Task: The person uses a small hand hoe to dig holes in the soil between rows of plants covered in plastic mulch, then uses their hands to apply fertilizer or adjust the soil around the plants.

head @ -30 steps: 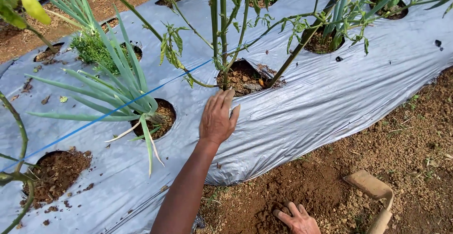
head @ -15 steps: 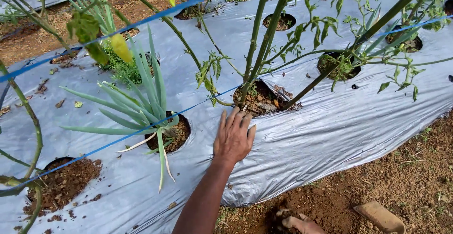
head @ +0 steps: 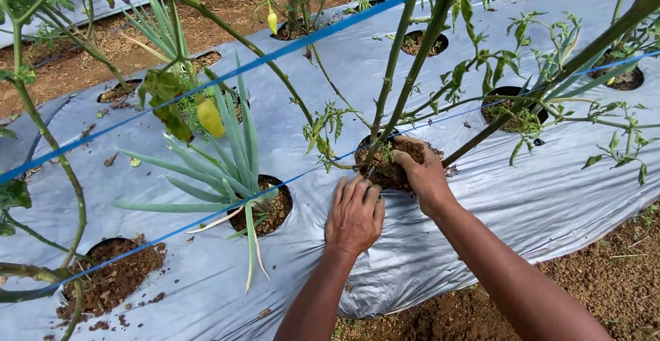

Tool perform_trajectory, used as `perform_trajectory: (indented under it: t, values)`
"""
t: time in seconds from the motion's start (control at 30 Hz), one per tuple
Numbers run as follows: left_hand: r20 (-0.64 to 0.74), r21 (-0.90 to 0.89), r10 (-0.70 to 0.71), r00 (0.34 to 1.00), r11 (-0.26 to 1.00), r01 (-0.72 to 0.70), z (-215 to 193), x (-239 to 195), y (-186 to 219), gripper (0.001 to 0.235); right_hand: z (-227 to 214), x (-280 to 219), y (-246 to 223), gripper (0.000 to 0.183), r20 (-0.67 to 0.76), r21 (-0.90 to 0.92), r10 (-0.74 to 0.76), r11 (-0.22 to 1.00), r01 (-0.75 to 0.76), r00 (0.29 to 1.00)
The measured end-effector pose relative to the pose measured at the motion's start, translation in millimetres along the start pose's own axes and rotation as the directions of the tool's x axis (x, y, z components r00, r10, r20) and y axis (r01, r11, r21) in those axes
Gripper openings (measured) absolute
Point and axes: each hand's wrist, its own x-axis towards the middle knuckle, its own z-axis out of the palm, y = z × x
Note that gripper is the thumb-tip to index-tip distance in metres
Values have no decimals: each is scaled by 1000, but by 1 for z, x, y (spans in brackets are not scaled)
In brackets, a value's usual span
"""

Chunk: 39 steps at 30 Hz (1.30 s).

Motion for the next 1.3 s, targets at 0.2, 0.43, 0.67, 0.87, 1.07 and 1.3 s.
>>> perform_trajectory:
  t: [0.2, 0.43, 0.67, 0.87, 1.07, 1.3]
  values:
    - [-32, -3, -14, 999, 1000, 14, -2, 0, 2, 24, 0, 11, 8, 52, 221, -315, -246, 898, 307, 944]
    - [-74, 9, -13, 997, 1000, 13, -2, 0, 2, 27, -17, -9, 54, 54, 545, -733, -446, 157, 662, 710]
    - [-95, 30, -42, 995, 999, 45, -2, -1, 3, 36, -16, 14, 42, 71, 663, -744, -132, -222, 630, 737]
    - [-152, 58, -68, 986, 995, 77, -3, 2, 5, 47, -1, 28, 31, 93, 421, -868, -39, -307, 391, 906]
    - [-169, 26, -13, 986, 1000, 18, 4, 0, 3, 36, -38, 0, 74, 61, 547, -787, -468, -4, 618, 694]
    - [-34, -41, 27, 999, 999, -28, 12, -10, -4, 41, -138, -97, 137, 58, 620, -682, -574, -56, 729, 535]
